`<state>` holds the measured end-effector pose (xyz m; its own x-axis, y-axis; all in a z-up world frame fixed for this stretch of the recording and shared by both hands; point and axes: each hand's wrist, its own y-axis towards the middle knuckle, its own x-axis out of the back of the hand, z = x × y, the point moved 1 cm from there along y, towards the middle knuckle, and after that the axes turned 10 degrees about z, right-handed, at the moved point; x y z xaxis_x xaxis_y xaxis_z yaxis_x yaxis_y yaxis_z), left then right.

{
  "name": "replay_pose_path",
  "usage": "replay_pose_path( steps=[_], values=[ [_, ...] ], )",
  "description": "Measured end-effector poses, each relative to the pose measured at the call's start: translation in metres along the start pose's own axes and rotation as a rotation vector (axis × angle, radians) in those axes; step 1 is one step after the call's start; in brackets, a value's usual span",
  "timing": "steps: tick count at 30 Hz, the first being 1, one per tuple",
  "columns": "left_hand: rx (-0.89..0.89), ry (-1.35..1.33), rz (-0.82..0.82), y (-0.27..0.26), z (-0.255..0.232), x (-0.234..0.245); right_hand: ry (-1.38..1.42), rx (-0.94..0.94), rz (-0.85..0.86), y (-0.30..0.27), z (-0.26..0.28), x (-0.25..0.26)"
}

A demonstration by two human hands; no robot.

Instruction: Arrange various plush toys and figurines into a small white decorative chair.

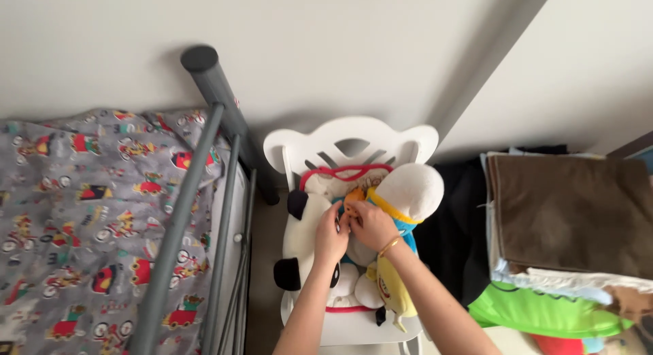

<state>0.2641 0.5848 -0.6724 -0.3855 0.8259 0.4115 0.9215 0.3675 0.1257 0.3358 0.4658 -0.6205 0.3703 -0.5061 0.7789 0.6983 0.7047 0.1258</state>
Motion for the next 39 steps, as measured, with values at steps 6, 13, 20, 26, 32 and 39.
replay_pose_path(
  steps=[6,13,20,26,32,39],
  values=[
    [0.010,-0.001,-0.001,-0.017,-0.053,0.047,0.237,-0.243,0.109,-0.019,0.047,0.034],
    [0.223,-0.099,0.103,-0.057,-0.053,0.056,0.361,-0.381,0.092,-0.046,0.045,0.022],
    [0.426,-0.253,0.138,-0.080,-0.133,0.095,0.396,-0.398,0.091,-0.054,0.119,0.090],
    [0.448,-0.311,0.160,-0.104,-0.240,0.136,0.449,-0.431,0.130,-0.071,0.199,0.177],
    [0.437,-0.304,0.155,-0.143,-0.360,0.194,0.478,-0.429,0.188,-0.100,0.287,0.276],
    [0.331,-0.243,0.164,-0.201,-0.460,0.263,0.332,-0.272,0.214,-0.154,0.366,0.376]
  ],
)
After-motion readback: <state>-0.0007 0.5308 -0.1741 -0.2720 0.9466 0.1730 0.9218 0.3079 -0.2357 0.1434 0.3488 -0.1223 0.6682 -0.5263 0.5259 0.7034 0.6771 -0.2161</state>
